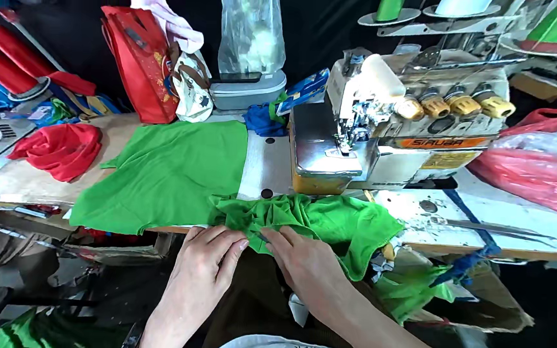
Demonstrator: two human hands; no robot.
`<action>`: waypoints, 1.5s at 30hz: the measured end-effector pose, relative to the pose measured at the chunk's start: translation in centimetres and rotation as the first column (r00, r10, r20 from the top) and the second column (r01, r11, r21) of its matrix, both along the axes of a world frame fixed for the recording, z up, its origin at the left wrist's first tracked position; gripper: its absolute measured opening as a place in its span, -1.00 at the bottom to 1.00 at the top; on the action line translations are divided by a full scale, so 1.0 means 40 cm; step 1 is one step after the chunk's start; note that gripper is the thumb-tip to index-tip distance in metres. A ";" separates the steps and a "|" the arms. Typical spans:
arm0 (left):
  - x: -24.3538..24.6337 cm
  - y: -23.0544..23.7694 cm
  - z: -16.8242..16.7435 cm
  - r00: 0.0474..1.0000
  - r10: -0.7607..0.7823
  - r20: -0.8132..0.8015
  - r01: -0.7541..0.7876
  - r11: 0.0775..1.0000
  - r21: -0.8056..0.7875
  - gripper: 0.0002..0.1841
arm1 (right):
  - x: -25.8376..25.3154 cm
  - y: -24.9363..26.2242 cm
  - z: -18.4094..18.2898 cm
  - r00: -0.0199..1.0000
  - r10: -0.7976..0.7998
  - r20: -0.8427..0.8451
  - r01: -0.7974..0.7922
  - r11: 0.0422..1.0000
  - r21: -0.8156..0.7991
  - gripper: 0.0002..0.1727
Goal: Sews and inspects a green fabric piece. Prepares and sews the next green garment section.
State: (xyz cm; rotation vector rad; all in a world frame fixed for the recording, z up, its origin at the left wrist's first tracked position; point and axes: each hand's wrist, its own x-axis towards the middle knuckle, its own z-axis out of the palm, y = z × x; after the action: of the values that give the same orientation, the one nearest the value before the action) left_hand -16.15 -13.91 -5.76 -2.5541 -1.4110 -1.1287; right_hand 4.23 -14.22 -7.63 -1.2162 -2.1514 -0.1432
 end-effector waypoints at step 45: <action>0.116 0.183 -0.163 0.951 -0.161 0.263 0.195 0.974 -0.111 -0.68 | 0.535 0.064 -0.033 0.722 -0.691 -0.023 0.691 0.722 -0.018 -0.55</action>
State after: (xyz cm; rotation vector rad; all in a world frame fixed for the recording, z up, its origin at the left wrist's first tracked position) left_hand -11.53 -6.60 -12.26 -2.7625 -1.3684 -1.4825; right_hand 25.63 -11.67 -8.95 -1.9684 -1.5579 -0.4337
